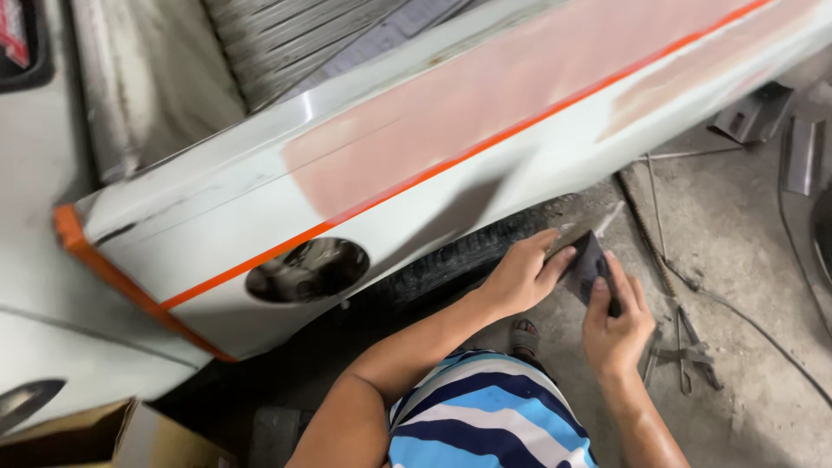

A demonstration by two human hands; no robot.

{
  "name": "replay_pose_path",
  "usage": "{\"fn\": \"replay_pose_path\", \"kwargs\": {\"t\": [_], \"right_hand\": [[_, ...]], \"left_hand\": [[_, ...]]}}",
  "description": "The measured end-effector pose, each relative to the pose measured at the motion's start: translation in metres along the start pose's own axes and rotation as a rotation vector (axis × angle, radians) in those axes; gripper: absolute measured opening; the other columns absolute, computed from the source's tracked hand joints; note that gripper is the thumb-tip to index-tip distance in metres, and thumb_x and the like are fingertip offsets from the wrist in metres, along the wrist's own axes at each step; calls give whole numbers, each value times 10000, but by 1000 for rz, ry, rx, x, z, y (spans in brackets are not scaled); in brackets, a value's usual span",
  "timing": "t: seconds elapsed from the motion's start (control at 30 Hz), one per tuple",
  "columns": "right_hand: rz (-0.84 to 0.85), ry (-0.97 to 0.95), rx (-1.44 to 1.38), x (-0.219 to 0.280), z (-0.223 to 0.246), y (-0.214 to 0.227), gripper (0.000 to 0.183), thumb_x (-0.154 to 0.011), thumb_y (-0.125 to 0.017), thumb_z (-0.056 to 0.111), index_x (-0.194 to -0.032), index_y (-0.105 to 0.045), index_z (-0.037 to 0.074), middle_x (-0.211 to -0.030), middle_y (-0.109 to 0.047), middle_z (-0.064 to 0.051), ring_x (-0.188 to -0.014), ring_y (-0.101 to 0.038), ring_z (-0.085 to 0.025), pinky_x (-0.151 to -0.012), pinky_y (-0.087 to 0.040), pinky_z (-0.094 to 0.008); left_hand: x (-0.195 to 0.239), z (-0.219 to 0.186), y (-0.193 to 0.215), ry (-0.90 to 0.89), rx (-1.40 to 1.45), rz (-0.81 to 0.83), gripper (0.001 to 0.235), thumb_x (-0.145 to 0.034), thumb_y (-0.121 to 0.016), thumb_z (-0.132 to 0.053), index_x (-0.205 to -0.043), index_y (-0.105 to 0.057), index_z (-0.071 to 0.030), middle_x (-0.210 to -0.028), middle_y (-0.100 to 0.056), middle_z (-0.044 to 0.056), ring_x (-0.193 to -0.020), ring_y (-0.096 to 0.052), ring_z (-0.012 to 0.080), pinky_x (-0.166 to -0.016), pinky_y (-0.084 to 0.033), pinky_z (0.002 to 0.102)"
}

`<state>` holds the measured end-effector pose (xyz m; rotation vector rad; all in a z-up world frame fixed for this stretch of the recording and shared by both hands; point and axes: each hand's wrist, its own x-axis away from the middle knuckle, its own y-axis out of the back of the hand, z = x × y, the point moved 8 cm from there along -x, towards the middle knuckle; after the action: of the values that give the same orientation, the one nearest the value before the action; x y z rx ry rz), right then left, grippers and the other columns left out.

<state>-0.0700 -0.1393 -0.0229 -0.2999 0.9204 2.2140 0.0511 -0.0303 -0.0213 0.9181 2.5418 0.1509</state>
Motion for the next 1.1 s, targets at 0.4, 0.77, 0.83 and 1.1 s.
{"fn": "replay_pose_path", "kwargs": {"t": [0.4,0.77,0.83,1.1], "right_hand": [[-237,-52,-83,-14,-41,31,338,-1006,-714,-13,-1238,-478,-80,-1099,-560,-79,-966,-598,-165,-819,-534,-342],[543,-778,-435,79,-175,-74,388,-1027,-574,402,-1260,-563,93,-878,-617,-27,-707,-543,-113,-588,-438,-273],[653,-721,-310,85,-173,-66,407,-1000,-591,393,-1242,-586,66,-870,-642,-47,-697,-547,-120,-582,-435,-288],[928,-355,389,101,-123,-19,619,-729,-836,310,-1279,-611,134,-935,-709,-118,-791,-633,-191,-723,-516,-390]], "left_hand": [[97,80,6,239,209,193,334,-1032,-600,-307,-1177,-683,-17,-1032,-711,184,-926,-688,316,-829,-553,427],[182,213,-133,1179,1444,-27,333,-980,-706,-189,-1258,-584,-52,-1115,-684,113,-977,-693,265,-806,-588,536],[170,221,-122,1103,1320,14,290,-990,-697,-169,-1249,-592,-90,-1117,-674,73,-995,-674,235,-806,-593,593],[144,164,-22,1055,920,-118,361,-1010,-638,-192,-1310,-539,-17,-1177,-634,139,-1034,-635,249,-785,-581,449]]}}
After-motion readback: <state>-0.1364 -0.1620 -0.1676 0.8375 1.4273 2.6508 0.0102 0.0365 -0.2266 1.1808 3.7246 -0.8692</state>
